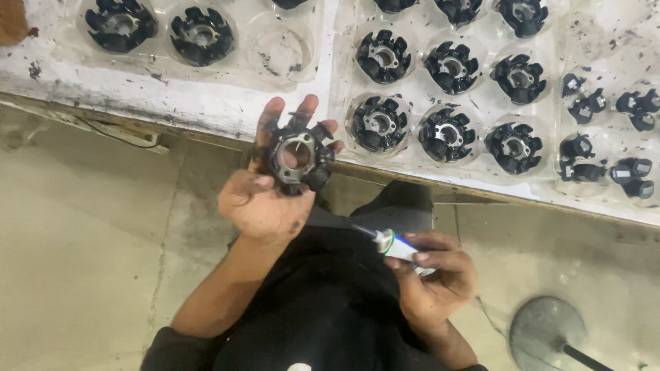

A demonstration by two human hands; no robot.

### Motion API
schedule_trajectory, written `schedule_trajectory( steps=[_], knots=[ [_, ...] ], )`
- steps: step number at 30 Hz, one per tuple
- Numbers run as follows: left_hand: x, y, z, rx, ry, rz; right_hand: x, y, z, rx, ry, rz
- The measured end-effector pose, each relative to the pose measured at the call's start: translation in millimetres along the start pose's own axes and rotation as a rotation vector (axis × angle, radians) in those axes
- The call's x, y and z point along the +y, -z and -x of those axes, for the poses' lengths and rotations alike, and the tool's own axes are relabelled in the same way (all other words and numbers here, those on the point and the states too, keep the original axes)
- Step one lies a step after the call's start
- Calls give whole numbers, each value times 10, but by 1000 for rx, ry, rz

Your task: The person holds a glue tube and applies adhesive to black rotor-like clutch components, working through parts arranged in clear blister trays on the workbench. They pick each component, rotate it to reach different sides, apply glue to it, and place it back in the tray, repeating this across many parts.

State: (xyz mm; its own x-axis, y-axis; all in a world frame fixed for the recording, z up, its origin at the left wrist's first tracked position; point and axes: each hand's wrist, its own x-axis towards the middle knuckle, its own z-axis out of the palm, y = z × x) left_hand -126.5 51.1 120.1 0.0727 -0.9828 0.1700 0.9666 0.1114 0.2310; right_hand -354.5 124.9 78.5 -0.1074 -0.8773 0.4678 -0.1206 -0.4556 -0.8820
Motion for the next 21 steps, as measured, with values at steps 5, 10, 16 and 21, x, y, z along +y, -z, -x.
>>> schedule_trajectory(
  steps=[5, 10, 16, 21],
  knots=[
    [-141, -57, 161, -162, -140, -547, -152, -46, -86, -96, 233, 136],
    [-192, -114, 322, -182, -160, -778, -203, -15, -112, -125, 422, 412],
    [-181, -164, 304, -206, -132, -809, -190, -15, -110, -183, 431, 377],
    [-180, -162, 322, -212, -120, -815, -216, -1, -133, -230, 442, 424]
  ],
)
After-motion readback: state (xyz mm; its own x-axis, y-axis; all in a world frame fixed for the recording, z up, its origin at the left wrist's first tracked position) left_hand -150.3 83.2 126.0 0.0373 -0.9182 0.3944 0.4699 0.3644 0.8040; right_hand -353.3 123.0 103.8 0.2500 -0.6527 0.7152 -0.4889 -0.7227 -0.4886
